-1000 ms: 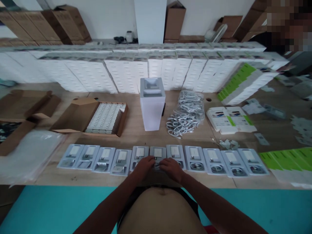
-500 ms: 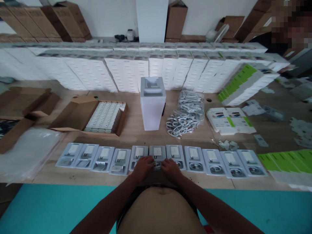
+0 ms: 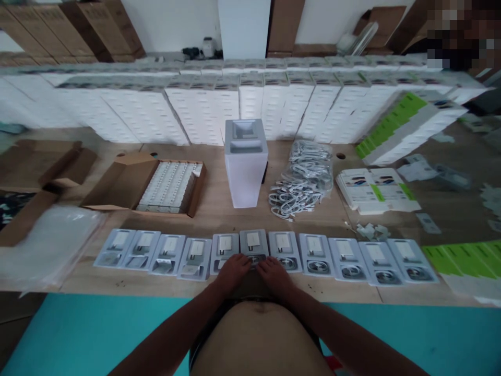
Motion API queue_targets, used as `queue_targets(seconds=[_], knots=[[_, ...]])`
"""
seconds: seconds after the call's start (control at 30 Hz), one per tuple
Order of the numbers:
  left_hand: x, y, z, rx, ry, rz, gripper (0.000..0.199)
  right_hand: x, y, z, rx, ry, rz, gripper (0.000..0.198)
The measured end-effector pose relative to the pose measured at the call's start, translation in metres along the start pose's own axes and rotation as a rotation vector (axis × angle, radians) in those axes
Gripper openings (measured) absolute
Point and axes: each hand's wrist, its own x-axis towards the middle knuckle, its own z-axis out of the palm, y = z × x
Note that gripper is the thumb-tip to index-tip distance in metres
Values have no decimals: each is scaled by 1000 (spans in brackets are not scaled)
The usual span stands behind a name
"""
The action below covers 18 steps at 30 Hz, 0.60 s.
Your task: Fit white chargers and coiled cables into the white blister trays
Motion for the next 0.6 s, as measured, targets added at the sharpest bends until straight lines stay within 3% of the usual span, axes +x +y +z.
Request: queue_targets(seconds=[0.17, 0.5, 0.6], knots=[[-1, -10, 4, -201, 47, 91, 27, 5, 1, 1, 56, -44, 49, 13], [0, -27, -16, -263, -13, 1, 23, 7, 10, 3, 107, -10, -5, 20], [2, -26, -15, -260, -24, 5, 30, 8, 12, 3, 92, -2, -2, 18]])
